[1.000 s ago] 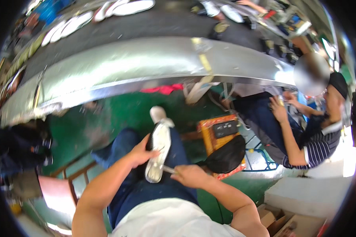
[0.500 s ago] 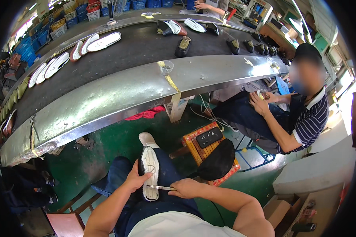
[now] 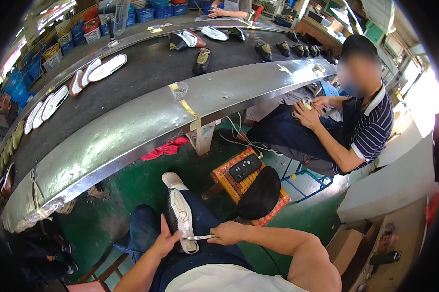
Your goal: Manually assemble shoe components by pulling material and using tools to secure the upper to the lasting board.
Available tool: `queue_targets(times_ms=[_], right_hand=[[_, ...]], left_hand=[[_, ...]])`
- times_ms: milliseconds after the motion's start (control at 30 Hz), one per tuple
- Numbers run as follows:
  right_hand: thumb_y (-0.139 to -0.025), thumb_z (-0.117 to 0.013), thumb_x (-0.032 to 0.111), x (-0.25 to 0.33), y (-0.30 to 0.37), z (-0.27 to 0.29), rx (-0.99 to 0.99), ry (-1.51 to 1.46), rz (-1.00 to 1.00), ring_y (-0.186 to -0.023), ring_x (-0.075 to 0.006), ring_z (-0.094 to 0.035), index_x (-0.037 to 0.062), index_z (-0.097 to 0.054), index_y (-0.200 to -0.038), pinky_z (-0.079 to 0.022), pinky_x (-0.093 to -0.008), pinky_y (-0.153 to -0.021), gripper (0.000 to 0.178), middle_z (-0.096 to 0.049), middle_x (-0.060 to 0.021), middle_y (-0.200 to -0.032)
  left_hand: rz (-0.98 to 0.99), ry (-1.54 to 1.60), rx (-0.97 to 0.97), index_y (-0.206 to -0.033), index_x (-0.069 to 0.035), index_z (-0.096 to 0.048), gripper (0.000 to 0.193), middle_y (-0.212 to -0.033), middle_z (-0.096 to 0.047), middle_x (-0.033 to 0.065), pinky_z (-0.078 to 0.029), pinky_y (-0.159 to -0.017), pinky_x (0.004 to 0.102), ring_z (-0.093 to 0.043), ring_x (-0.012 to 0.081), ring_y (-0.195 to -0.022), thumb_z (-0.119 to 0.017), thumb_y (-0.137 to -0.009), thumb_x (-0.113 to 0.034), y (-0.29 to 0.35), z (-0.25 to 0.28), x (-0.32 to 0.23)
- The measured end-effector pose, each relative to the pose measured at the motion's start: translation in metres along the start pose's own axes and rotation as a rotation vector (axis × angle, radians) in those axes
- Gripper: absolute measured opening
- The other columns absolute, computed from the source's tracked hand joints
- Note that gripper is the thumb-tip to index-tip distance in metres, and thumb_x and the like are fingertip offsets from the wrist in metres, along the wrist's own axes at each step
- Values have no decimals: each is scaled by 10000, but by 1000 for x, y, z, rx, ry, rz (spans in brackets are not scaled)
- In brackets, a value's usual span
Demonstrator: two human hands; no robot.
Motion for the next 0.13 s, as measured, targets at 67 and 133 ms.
queue_targets(times_ms=[67, 133], right_hand=[[-1030, -484, 533, -4, -2, 1, 36, -27, -2, -874, -416, -697, 33, -658, -1032, -543, -517, -805, 529, -711, -227, -897], [-1015, -517, 551, -5, -2, 9, 142, -81, 11, -947, -420, -691, 60, -683, -1128, -541, -497, -853, 531, -715, -240, -949]], left_hand=[[-121, -151, 151, -1571, -23, 228, 1277, -1665, 62, 288, -85, -1254, 413, 1, 367, -1567, -787, -860, -331, 17, -5, 12], [-78, -49, 167, -1568, -50, 251, 1301, -1665, 140, 279, -14, -1252, 450, 113, 377, -1563, -784, -857, -390, 11, -8, 15]])
Point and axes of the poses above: each hand's wrist, its own y-axis away from the middle knuckle, its own z-axis out of the back of the hand, x = y × z, the point moved 7 cm from there along -y, towards the middle knuckle
